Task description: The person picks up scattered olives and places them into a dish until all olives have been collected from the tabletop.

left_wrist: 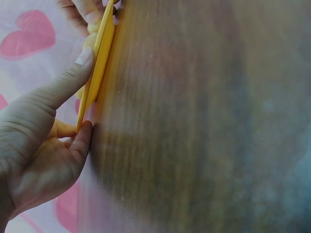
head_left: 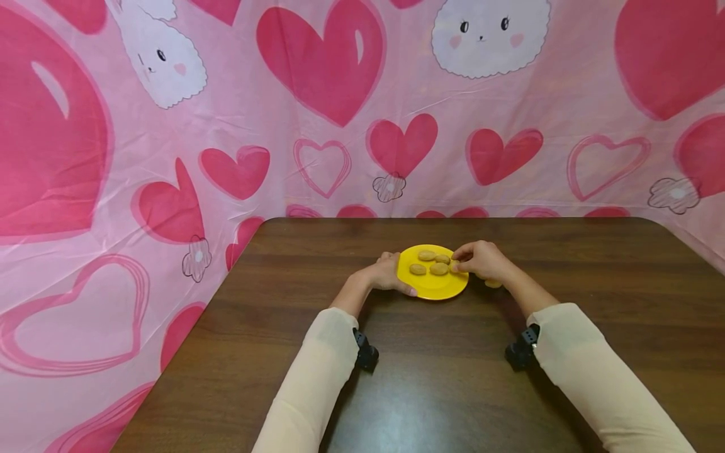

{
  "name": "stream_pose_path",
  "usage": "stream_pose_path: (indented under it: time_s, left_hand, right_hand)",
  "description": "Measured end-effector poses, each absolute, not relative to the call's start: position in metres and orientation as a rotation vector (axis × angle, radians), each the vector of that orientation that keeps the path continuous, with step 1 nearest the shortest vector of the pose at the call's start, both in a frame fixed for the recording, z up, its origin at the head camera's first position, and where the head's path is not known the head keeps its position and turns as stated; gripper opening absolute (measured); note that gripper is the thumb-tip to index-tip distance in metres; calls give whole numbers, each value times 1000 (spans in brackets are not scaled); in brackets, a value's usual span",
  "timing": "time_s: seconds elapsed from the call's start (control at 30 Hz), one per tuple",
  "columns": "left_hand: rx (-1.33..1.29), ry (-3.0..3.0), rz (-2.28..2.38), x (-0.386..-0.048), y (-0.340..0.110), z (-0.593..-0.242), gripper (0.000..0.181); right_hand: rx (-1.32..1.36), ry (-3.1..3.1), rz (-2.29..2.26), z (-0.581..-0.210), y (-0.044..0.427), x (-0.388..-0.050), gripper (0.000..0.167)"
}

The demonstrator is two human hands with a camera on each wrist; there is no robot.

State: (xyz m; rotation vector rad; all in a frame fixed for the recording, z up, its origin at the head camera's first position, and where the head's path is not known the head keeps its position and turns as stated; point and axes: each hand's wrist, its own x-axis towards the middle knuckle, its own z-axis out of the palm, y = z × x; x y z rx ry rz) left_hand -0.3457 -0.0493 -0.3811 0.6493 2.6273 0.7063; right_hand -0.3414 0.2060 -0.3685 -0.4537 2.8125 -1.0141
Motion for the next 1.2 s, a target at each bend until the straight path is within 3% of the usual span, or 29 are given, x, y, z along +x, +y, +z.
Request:
stream_pose_path:
  time_s: [0.7,1.2]
  left_hand:
    - [633,2624,698,-345,-48,-380,101]
    - [669,2618,698,-345,-49,-379,101]
  right_hand:
    - [-314,2745,-1031,-361,212,-338,44]
    - [-362,2900,-1092,-355,235,-329,38]
